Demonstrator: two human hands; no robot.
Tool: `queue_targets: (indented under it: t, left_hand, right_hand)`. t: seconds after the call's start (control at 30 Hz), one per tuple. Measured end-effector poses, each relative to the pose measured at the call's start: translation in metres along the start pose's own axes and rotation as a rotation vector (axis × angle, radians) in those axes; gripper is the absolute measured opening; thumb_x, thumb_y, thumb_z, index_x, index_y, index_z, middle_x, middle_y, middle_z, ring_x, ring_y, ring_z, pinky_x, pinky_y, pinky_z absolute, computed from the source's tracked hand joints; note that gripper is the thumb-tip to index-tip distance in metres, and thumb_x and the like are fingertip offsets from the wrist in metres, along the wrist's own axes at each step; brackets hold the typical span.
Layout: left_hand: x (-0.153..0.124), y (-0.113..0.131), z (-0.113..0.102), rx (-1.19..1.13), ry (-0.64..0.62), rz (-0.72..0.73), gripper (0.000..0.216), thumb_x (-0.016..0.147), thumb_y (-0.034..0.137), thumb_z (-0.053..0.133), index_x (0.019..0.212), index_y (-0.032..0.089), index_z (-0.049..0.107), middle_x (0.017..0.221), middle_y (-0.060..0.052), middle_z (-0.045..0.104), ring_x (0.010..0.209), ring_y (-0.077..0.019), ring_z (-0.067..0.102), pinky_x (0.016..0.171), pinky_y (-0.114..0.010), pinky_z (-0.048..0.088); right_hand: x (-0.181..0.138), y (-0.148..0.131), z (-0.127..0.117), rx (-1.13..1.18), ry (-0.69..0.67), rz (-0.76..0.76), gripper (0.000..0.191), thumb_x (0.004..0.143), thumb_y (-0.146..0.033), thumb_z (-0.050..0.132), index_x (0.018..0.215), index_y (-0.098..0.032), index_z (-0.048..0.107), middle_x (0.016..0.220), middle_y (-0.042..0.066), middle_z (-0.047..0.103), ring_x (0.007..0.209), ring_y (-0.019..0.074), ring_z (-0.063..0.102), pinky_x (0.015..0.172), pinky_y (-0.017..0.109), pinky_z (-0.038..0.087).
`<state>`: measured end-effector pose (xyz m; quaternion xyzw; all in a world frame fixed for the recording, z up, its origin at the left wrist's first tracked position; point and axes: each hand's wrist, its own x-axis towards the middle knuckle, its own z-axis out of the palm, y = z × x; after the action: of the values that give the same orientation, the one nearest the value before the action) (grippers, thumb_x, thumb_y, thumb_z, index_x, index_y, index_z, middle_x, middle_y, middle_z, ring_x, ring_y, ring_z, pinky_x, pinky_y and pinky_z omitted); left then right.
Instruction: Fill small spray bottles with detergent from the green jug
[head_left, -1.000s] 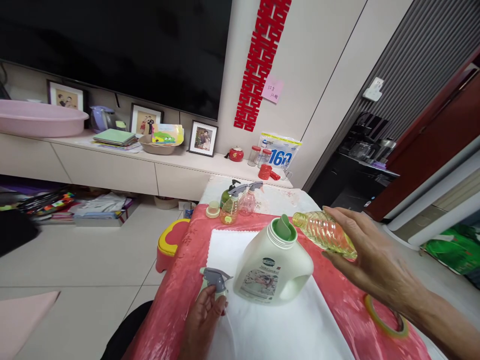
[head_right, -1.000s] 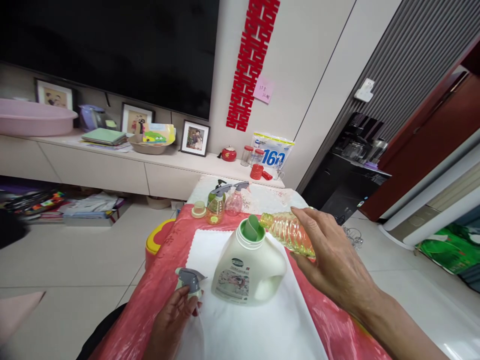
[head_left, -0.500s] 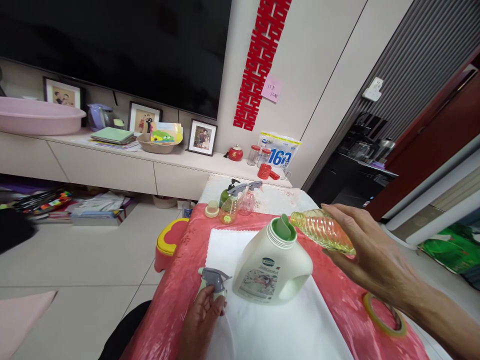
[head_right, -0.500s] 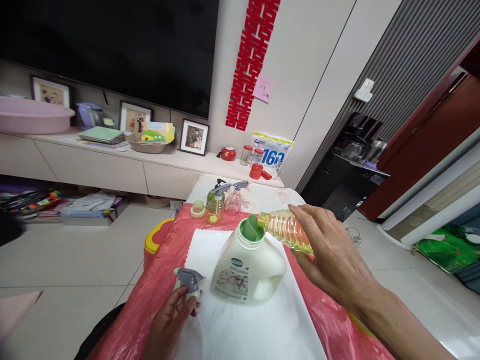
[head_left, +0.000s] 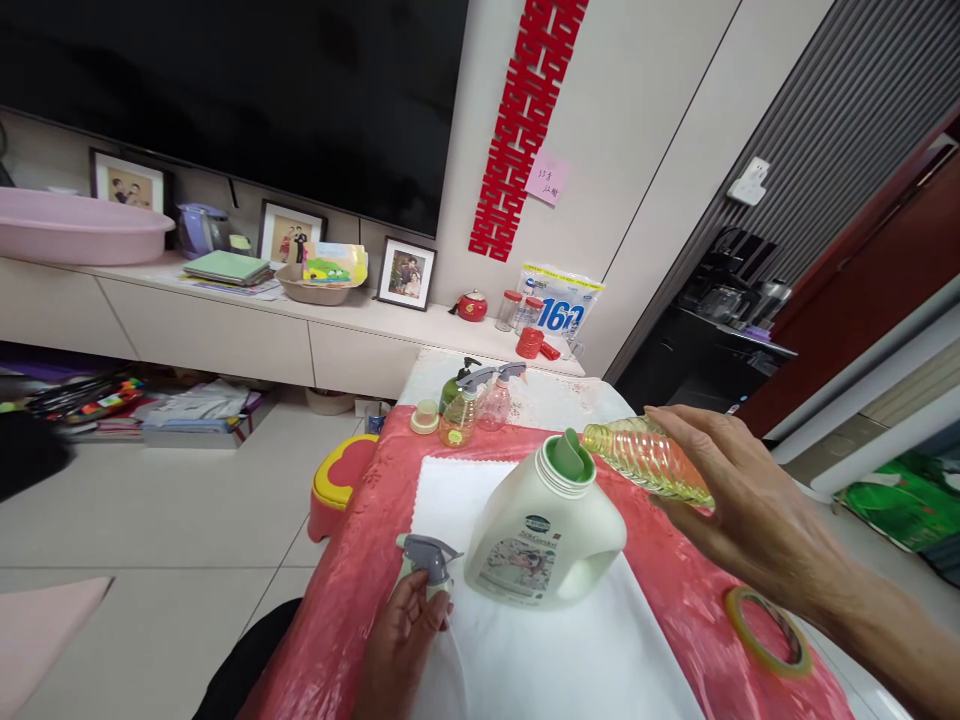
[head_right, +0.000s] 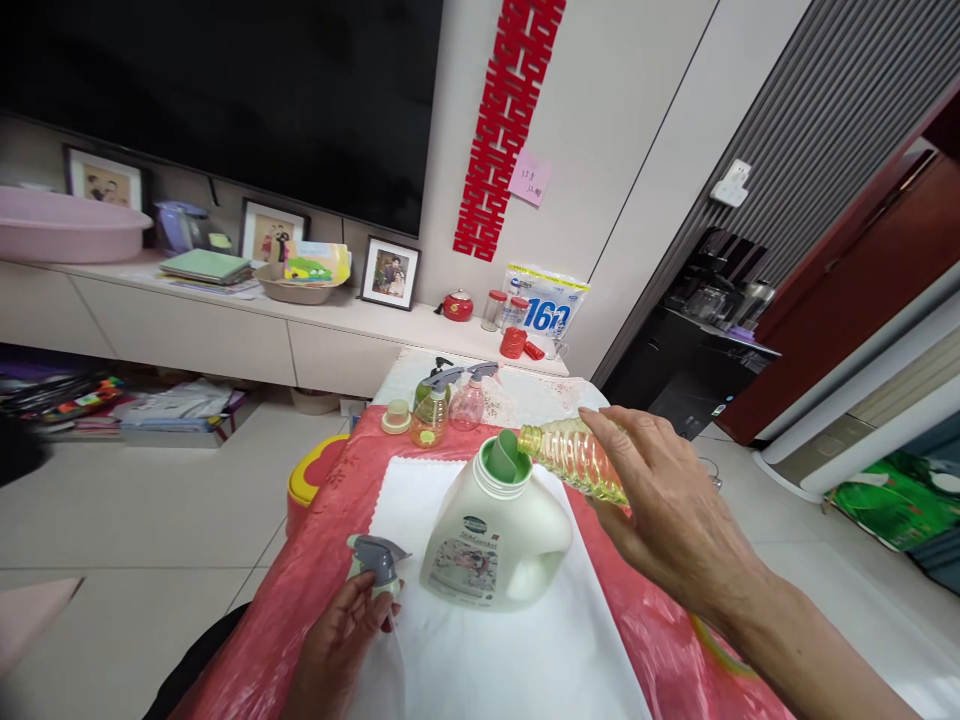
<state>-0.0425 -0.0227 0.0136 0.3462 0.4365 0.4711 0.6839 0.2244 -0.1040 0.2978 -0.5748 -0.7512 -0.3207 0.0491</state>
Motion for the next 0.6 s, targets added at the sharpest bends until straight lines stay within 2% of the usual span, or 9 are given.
queue_targets:
  t: [0.13,0.27,0.47,0.6]
  left_hand:
    - [-0.001,0.001,0.003,-0.01,0.015,0.012,0.068,0.047,0.069,0.089,0.087,0.018,0.069,0.066,-0.002,0.069,0.061,-0.019,0.062,0.06,-0.029,0.054]
    - [0.0,0.0,0.003,-0.018,0.021,0.042,0.066,0.051,0.066,0.089,0.09,0.018,0.069,0.069,-0.003,0.07,0.062,-0.0191,0.063,0.06,-0.03,0.055]
    - [0.003,-0.004,0.001,-0.024,0.039,-0.008,0.071,0.044,0.067,0.091,0.089,0.018,0.068,0.069,-0.004,0.071,0.062,-0.0208,0.065,0.061,-0.031,0.056]
    - [0.001,-0.011,0.003,-0.045,0.059,0.059,0.067,0.052,0.065,0.09,0.093,0.017,0.068,0.072,-0.004,0.072,0.062,-0.0191,0.064,0.06,-0.029,0.055]
  right_hand:
    - [0.0,0.001,0.0,-0.002,-0.013,0.006,0.056,0.094,-0.021,0.05,0.148,-0.014,0.037,0.134,0.018,0.052,0.118,0.031,0.053,0.092,0.048,0.052]
    - [0.0,0.002,-0.001,-0.01,-0.026,0.008,0.055,0.094,-0.022,0.049,0.147,-0.015,0.037,0.134,0.018,0.052,0.118,0.0322,0.053,0.091,0.05,0.053]
    - [0.001,0.003,-0.001,-0.023,-0.01,0.001,0.055,0.093,-0.02,0.05,0.146,-0.015,0.039,0.133,0.019,0.053,0.117,0.033,0.054,0.09,0.05,0.054]
    - [0.0,0.005,0.0,-0.023,-0.014,0.0,0.056,0.093,-0.021,0.052,0.147,-0.015,0.039,0.134,0.019,0.052,0.118,0.0333,0.054,0.091,0.05,0.053]
